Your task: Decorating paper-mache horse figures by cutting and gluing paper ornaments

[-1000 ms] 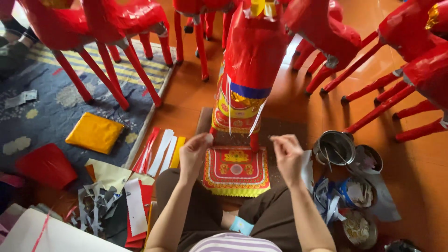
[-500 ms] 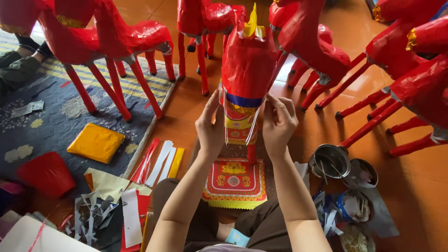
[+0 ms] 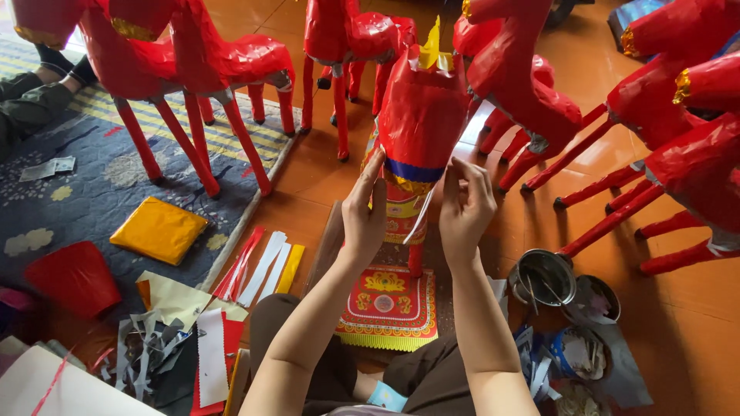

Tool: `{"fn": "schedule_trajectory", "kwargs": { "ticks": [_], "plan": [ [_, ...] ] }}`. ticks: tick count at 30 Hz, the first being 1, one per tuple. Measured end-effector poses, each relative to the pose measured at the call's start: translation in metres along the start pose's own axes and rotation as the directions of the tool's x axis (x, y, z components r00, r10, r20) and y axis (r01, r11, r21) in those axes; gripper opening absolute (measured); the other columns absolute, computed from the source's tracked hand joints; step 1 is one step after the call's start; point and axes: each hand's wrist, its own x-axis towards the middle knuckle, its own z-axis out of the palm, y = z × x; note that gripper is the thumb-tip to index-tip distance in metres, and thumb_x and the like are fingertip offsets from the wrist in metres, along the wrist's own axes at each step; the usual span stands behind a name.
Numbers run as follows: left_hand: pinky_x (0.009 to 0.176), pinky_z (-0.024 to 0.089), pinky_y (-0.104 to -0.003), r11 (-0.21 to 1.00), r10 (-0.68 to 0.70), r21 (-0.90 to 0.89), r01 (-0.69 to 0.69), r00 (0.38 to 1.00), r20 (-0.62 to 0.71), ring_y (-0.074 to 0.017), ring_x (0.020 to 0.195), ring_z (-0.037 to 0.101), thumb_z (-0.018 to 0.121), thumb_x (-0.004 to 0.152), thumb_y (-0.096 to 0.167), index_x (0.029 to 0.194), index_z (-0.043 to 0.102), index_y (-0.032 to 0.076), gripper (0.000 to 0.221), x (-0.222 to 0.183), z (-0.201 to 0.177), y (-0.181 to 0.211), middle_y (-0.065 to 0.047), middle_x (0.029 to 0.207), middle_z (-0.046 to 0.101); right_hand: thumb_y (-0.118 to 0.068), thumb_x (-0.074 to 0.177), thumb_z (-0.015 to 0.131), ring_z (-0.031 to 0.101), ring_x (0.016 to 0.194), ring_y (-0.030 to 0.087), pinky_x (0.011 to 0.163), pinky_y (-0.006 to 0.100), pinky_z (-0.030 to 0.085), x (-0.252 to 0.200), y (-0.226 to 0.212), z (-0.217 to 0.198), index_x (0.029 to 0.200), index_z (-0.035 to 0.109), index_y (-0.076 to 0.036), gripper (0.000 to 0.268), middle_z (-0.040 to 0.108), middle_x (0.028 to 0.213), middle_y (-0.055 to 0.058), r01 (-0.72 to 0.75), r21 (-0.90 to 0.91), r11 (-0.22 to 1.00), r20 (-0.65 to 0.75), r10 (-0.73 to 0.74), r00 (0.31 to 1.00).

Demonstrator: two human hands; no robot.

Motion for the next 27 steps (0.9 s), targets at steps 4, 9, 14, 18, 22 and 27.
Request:
{"fn": "schedule_trajectory", "kwargs": {
  "ticks": [4, 9, 14, 18, 22, 27],
  "plan": [
    [0.105, 0.045, -0.045, 1.0, 0.024, 0.019, -0.024, 1.0, 0.014, -0.0365, 0.129, 0.052, 0.048, 0.101, 0.003, 0.136, 0.055, 0.002, 0.035, -0.003, 0.003, -0.005, -0.02, 0.137, 0.056, -0.001, 0.096, 0.065, 0.067, 0.086, 0.024, 0.067, 0.033, 0.053, 0.004, -0.008, 0.001, 0.11, 0.067, -0.002, 0.014, 0.066, 0.095, 0.01, -0.027, 0.03, 0.999, 0.023, 0.026, 0.999],
    [0.107, 0.043, -0.047, 0.988, 0.108, 0.106, -0.112, 0.993, 0.039, -0.0401, 0.13, 0.05, 0.054, 0.098, 0.003, 0.138, 0.051, -0.001, 0.04, -0.003, 0.006, -0.008, -0.024, 0.139, 0.053, -0.007, 0.099, 0.062, 0.065, 0.091, 0.024, 0.067, 0.033, 0.053, -0.003, -0.001, 0.002, 0.111, 0.065, -0.004, 0.013, 0.064, 0.098, 0.009, -0.088, 0.049, 0.995, 0.054, 0.086, 0.995],
    [0.104, 0.045, -0.052, 0.997, -0.026, -0.067, 0.032, 0.996, 0.087, -0.0392, 0.126, 0.053, 0.051, 0.1, 0.001, 0.136, 0.053, 0.003, 0.036, 0.008, -0.007, -0.007, -0.019, 0.134, 0.057, -0.005, 0.1, 0.059, 0.064, 0.083, 0.015, 0.06, 0.026, 0.053, 0.006, -0.011, -0.007, 0.105, 0.064, -0.004, 0.007, 0.063, 0.09, 0.008, -0.275, 0.19, 0.942, 0.064, 0.268, 0.961],
    [0.104, 0.046, -0.049, 0.995, -0.039, -0.083, 0.049, 0.992, 0.122, -0.0368, 0.126, 0.054, 0.05, 0.101, 0.004, 0.132, 0.056, 0.003, 0.031, 0.012, -0.01, -0.006, -0.017, 0.131, 0.058, -0.002, 0.095, 0.066, 0.064, 0.081, 0.017, 0.055, 0.026, 0.052, -0.001, 0.01, 0.007, 0.101, 0.065, -0.004, 0.006, 0.063, 0.088, 0.009, -0.221, 0.203, 0.954, 0.03, 0.22, 0.975],
    [0.105, 0.044, -0.053, 0.985, -0.067, -0.15, 0.089, 0.987, 0.147, -0.0386, 0.127, 0.052, 0.05, 0.102, 0.006, 0.131, 0.055, 0.001, 0.03, 0.013, -0.009, -0.007, -0.02, 0.132, 0.056, -0.003, 0.096, 0.064, 0.061, 0.084, 0.012, 0.059, 0.024, 0.051, 0.001, 0.0, 0.007, 0.103, 0.062, -0.003, 0.007, 0.059, 0.09, 0.006, -0.254, 0.26, 0.932, 0.016, 0.259, 0.966],
    [0.097, 0.051, -0.042, 0.842, -0.389, -0.378, 0.384, 0.919, 0.067, -0.0244, 0.112, 0.061, 0.056, 0.1, 0.021, 0.121, 0.06, 0.002, 0.028, 0.01, -0.013, -0.017, -0.016, 0.122, 0.061, -0.006, 0.093, 0.066, 0.056, 0.077, 0.005, 0.06, 0.018, 0.048, -0.017, 0.008, -0.014, 0.105, 0.061, -0.009, 0.013, 0.061, 0.09, 0.001, -0.496, 0.357, 0.792, 0.081, 0.502, 0.861]
  ]
}}
